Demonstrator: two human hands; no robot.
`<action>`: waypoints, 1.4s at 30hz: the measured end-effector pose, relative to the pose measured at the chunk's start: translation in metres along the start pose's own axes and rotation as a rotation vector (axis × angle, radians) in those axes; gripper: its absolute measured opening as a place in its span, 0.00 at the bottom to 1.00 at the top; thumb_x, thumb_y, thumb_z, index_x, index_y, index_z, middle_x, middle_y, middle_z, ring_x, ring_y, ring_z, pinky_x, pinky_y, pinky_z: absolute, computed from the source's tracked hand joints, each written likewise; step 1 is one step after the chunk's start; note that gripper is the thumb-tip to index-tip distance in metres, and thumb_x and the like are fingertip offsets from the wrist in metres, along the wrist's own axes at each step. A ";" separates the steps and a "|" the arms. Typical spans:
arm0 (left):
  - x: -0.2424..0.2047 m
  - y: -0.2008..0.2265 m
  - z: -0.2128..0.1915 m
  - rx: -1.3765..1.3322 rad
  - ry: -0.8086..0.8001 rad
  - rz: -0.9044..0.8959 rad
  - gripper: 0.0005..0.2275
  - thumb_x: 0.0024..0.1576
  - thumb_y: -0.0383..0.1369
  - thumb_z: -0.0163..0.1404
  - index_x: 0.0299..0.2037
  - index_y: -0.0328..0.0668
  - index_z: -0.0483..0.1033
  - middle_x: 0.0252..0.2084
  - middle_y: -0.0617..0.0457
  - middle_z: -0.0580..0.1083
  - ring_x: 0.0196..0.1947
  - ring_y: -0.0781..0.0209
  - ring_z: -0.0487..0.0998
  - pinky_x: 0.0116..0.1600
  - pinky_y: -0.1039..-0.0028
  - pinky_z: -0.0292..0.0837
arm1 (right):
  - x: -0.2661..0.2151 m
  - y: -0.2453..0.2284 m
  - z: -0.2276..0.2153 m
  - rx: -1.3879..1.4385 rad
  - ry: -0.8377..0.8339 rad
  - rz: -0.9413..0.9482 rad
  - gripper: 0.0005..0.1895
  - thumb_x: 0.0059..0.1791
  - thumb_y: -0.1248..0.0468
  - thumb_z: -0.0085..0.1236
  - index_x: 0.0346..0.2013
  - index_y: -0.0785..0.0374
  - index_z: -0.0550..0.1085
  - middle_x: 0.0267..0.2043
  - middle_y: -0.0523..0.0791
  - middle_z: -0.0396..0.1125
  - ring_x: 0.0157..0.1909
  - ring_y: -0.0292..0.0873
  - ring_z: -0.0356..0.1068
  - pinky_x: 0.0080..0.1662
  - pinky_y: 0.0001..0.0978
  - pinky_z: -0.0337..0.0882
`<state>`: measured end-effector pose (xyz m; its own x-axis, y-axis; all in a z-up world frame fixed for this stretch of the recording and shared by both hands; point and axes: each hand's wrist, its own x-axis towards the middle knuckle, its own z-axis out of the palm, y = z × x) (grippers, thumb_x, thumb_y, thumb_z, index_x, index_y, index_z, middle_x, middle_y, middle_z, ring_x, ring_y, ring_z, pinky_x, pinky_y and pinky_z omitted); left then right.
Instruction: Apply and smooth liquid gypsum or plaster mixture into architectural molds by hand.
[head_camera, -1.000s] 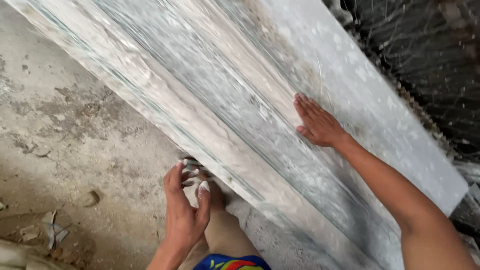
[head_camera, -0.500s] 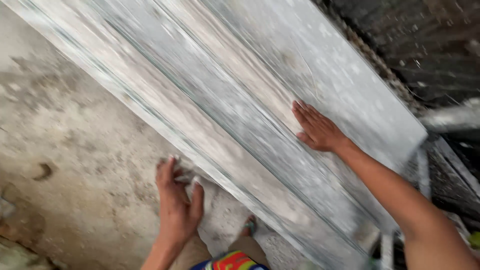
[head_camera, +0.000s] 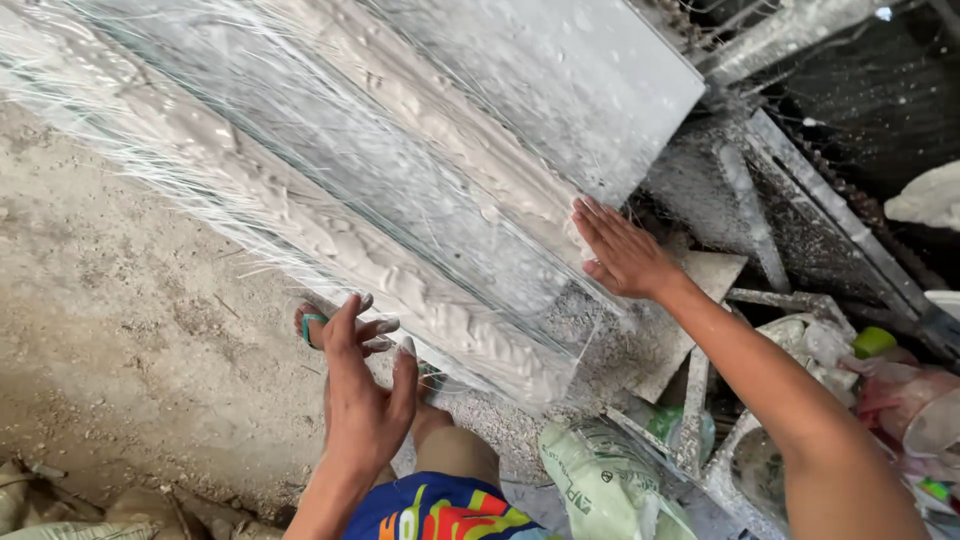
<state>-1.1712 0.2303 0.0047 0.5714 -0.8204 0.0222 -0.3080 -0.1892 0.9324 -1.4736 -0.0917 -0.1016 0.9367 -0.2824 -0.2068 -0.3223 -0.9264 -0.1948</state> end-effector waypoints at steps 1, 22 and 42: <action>-0.004 0.005 0.004 0.005 -0.006 0.004 0.34 0.55 0.21 0.53 0.72 0.30 0.49 0.65 0.37 0.63 0.54 0.50 0.76 0.56 0.64 0.74 | -0.014 0.001 0.006 0.004 0.006 0.006 0.40 0.58 0.45 0.28 0.77 0.67 0.39 0.82 0.53 0.34 0.82 0.52 0.33 0.77 0.45 0.37; -0.054 0.006 0.036 -0.083 -0.006 -0.049 0.34 0.56 0.20 0.52 0.72 0.31 0.49 0.66 0.39 0.62 0.54 0.54 0.73 0.56 0.67 0.72 | -0.027 -0.012 0.040 -0.065 0.226 0.132 0.38 0.59 0.43 0.35 0.79 0.52 0.40 0.82 0.56 0.36 0.82 0.59 0.37 0.77 0.53 0.43; 0.060 -0.076 -0.104 -0.198 0.132 -0.236 0.34 0.56 0.22 0.50 0.72 0.30 0.48 0.67 0.38 0.60 0.54 0.53 0.71 0.55 0.67 0.73 | 0.371 -0.064 -0.034 -0.064 0.300 -0.089 0.41 0.63 0.49 0.46 0.80 0.63 0.38 0.84 0.53 0.38 0.84 0.55 0.38 0.80 0.50 0.43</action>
<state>-1.0347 0.2513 -0.0273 0.7066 -0.6872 -0.1686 -0.0086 -0.2466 0.9691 -1.1007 -0.1460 -0.1336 0.9623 -0.2521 0.1021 -0.2374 -0.9617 -0.1371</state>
